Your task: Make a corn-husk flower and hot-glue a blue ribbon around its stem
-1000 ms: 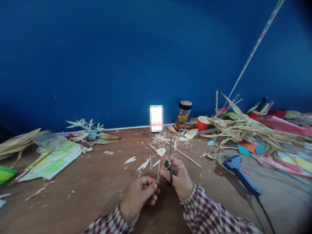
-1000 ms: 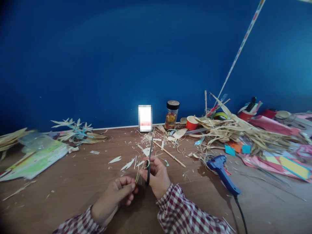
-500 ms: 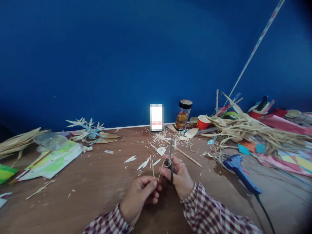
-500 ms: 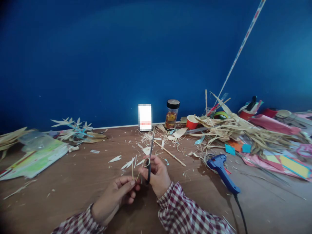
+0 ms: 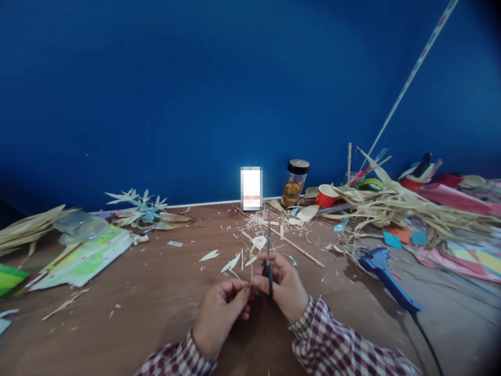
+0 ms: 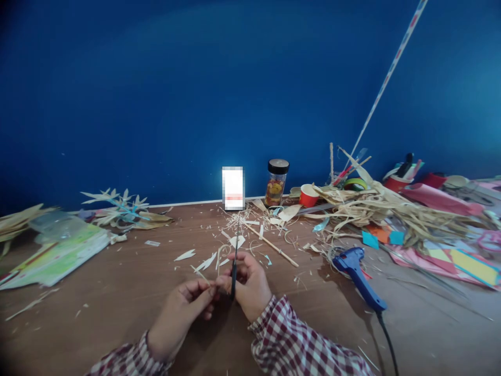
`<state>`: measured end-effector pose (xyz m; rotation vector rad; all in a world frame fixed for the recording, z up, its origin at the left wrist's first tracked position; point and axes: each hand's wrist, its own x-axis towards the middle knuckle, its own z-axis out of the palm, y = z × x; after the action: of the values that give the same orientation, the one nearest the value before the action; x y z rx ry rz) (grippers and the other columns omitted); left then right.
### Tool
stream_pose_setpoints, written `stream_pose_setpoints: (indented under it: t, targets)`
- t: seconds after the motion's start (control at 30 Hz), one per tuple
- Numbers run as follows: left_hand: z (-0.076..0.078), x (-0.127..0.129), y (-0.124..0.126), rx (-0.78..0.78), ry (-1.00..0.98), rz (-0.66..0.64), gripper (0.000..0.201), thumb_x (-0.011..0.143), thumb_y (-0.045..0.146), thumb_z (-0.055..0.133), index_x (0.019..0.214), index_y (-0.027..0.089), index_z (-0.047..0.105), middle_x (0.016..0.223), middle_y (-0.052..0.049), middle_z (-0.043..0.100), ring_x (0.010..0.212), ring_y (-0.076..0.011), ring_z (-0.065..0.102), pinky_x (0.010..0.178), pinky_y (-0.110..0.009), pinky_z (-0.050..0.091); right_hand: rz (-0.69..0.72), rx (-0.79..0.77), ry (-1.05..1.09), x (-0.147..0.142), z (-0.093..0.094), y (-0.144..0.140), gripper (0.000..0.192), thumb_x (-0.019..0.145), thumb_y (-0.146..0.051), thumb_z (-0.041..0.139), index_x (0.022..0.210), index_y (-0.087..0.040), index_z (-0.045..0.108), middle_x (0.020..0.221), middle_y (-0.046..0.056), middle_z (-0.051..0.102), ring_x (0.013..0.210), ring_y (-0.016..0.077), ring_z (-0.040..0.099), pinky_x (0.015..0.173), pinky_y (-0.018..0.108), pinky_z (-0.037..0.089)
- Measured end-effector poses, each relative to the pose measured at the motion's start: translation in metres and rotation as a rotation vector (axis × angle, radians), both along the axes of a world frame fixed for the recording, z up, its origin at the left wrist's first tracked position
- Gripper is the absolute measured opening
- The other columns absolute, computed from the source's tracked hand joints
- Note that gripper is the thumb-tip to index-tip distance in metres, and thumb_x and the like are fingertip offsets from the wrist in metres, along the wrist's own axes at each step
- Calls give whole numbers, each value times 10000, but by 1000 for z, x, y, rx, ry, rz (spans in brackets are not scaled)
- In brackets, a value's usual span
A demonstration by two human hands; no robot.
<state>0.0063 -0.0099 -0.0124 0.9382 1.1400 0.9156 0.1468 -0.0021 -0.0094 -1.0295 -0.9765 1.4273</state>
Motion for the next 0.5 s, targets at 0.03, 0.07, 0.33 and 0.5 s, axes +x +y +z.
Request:
stream_pose_setpoints:
  t: [0.03,0.07,0.33,0.5]
  targets:
    - [0,0,-1,21,22,-16,208,604,324,668,592,131,590,528,12,570,443,-76,508,420,-174,415,2,1,-9,0,0,0,471,521,-203,750,924,-199,505,666,-41,584,541,96,532,504,208,403]
    - [-1,1,-1,36,37,-29,202,609,319,663,591,133,585,524,15,563,445,-80,510,423,-178,420,2,6,-23,0,0,-1,472,518,-195,750,923,-198,507,664,-42,582,545,96,532,510,209,405]
    - [3,2,-3,89,33,-76,166,613,270,665,682,144,582,548,28,531,473,-81,486,431,-186,429,39,34,24,3,-5,1,433,555,-190,725,930,-196,509,657,-49,566,541,76,510,512,193,393]
    - [2,1,-2,87,14,-68,181,585,268,689,641,155,559,533,38,519,458,-81,481,412,-184,423,38,25,47,4,-8,2,444,554,-212,728,941,-202,509,664,-46,567,524,74,503,484,186,385]
